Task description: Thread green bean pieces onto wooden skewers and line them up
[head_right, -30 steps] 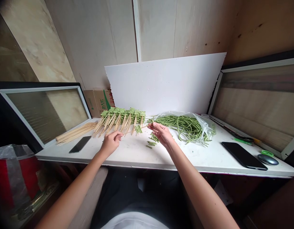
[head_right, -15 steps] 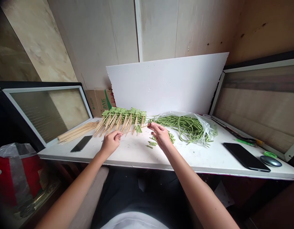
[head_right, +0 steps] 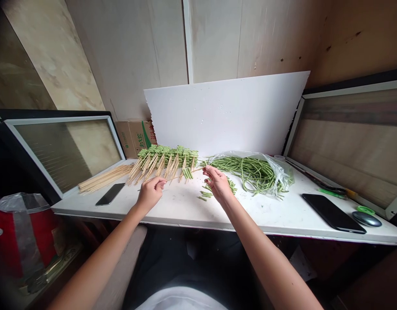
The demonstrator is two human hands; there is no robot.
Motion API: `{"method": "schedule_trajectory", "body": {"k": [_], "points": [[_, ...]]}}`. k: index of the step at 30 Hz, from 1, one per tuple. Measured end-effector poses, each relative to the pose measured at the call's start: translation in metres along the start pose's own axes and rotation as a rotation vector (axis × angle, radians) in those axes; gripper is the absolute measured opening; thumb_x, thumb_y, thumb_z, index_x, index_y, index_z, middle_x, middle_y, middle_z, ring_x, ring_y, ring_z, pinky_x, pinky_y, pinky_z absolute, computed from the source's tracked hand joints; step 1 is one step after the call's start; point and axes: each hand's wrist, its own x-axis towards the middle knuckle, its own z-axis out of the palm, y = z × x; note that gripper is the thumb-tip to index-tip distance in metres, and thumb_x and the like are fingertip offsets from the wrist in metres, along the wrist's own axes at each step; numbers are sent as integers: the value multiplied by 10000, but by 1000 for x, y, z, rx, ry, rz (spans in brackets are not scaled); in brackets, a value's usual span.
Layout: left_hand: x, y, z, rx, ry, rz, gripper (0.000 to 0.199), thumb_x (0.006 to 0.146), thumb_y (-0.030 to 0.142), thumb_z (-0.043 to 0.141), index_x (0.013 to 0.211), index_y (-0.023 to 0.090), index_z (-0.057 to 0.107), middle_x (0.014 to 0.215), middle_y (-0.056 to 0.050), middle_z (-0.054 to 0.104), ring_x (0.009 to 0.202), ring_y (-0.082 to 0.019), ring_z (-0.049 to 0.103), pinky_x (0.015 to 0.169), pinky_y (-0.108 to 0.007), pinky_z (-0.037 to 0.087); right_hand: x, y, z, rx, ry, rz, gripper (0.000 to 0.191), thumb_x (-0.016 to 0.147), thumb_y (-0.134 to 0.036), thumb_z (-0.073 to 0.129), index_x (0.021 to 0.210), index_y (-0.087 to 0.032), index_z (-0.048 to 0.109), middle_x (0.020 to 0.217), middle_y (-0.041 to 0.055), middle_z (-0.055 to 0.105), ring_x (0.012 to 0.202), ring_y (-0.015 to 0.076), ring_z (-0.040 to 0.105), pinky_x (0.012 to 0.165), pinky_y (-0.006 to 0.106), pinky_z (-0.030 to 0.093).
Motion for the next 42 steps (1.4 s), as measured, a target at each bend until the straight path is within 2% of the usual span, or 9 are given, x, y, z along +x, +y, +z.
{"method": "schedule_trajectory", "body": {"k": [7, 14, 19, 26, 29, 33, 38, 42], "points": [[-1, 1, -1, 18, 7, -22, 264, 849, 30, 536, 885, 222, 714, 787, -24, 777, 735, -197, 737, 667, -260, 537, -8, -2, 11, -58, 24, -54, 270, 764, -515, 830, 900, -295, 750, 1092, 54, 753, 1112, 273, 668, 733, 325, 541], [-2, 0, -1, 44, 27, -6, 268, 837, 20, 529, 860, 216, 710, 782, -23, 777, 734, -198, 735, 651, -256, 519, -16, 1, 19, -15, 25, -49, 243, 761, -507, 851, 862, -296, 784, 1022, 40, 725, 1047, 227, 650, 689, 273, 525], [-3, 1, 3, 26, 37, -18, 262, 832, 19, 526, 852, 213, 701, 779, -26, 775, 726, -200, 731, 648, -262, 507, -17, 1, 20, -27, 65, -66, 280, 736, -506, 863, 871, -273, 785, 999, 51, 747, 1021, 241, 674, 661, 281, 520], [-4, 12, 6, -29, 19, -55, 234, 863, 64, 521, 842, 211, 701, 679, -13, 727, 635, -185, 690, 626, -263, 490, -18, -5, 21, -64, 60, -132, 289, 743, -514, 860, 871, -266, 786, 994, 68, 765, 1053, 268, 692, 674, 299, 527], [-5, 19, 8, -37, 9, -53, 227, 874, 76, 516, 841, 209, 697, 679, -17, 719, 625, -184, 677, 617, -265, 487, -23, 1, 29, -129, 20, -145, 296, 730, -527, 869, 813, -260, 774, 965, 60, 765, 956, 248, 700, 688, 322, 543], [-5, 27, 7, -9, 38, -43, 218, 899, 88, 512, 862, 209, 689, 716, -25, 730, 654, -187, 686, 623, -265, 488, -28, 7, 40, -90, 54, -115, 321, 717, -542, 875, 801, -248, 776, 952, 51, 753, 885, 225, 679, 659, 322, 553], [-4, 24, 2, 55, 55, -2, 268, 835, 14, 507, 886, 212, 680, 777, -30, 762, 763, -205, 741, 668, -271, 523, -25, 0, 34, -178, -1, -138, 310, 715, -516, 885, 823, -238, 801, 1002, 78, 763, 915, 235, 682, 632, 298, 559], [-6, 17, 4, 89, 26, 10, 301, 813, -9, 510, 917, 217, 679, 846, -36, 791, 819, -213, 760, 687, -279, 556, -19, -1, 25, -281, -56, -96, 341, 667, -508, 919, 833, -238, 793, 964, 88, 777, 911, 259, 704, 610, 311, 559]]}}
